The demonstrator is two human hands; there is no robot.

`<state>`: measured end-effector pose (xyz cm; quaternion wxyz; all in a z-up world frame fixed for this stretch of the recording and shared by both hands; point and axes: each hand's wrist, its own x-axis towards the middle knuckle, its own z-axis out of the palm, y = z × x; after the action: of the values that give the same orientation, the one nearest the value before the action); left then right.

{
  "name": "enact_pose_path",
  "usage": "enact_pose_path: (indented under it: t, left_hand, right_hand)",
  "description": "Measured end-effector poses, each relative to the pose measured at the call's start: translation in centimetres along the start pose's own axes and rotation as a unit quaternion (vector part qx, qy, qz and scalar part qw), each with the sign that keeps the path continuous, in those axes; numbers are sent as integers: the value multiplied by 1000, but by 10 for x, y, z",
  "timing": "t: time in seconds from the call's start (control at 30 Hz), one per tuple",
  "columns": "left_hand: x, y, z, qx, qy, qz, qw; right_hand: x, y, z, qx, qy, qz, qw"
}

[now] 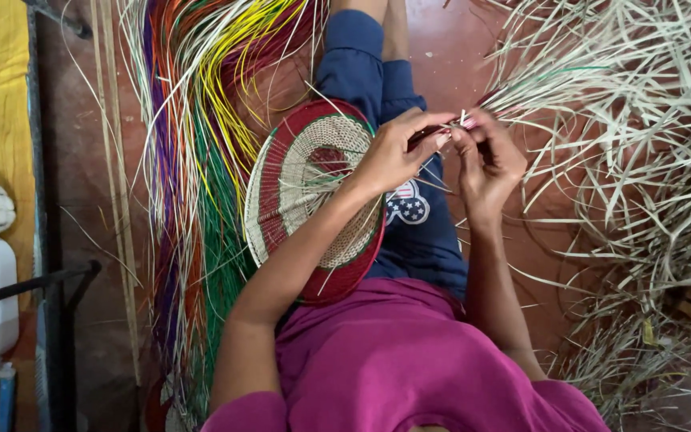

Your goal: Weaving a circular basket base using natural and colored fibers

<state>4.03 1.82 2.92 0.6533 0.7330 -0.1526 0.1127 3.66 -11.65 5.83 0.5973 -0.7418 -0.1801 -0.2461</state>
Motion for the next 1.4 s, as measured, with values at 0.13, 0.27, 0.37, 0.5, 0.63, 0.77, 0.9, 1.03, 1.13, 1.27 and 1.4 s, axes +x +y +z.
enact_pose_path:
  t: [0.13,0.27,0.37,0.5,0.63,0.77,0.9,1.03,1.13,1.27,1.4]
  left_hand:
    - [-6,-6,1,10,-15,-4,1000]
    - [-10,-12,2,24,-30,-12,999]
    - [-13,-15,4,19,-46,-16,999]
    - [-12,-11,2,12,-44,-17,999]
    - [-12,2,-1,37,-95,-62,993]
    - [-1,16,-1,85,-219,-205,950]
    - [3,5,25,210,-203,-251,923]
    - [-4,-6,42,366,-177,-287,867]
    - [-7,-10,45,406,-163,-269,858]
    - [-6,-4,42,400,-156,-255,866]
    - [-9,-1,43,374,-163,-237,882]
  right_hand:
    - [7,-4,-8,-50,-73,23,996]
    - [8,-6,-13,-57,-105,75,990]
    - [6,-4,-15,-81,-135,93,983]
    - [7,-7,-23,-24,-76,112,990]
    - [26,-10,-58,28,47,21,998]
    - [36,-17,-70,224,-2,31,974]
    - [25,-24,-51,326,-77,76,939]
    - [35,-29,-59,332,-63,60,939]
    - [42,-16,-84,291,-17,65,954]
    - [37,22,-129,295,-5,66,953]
    - [40,46,-155,310,-14,72,948]
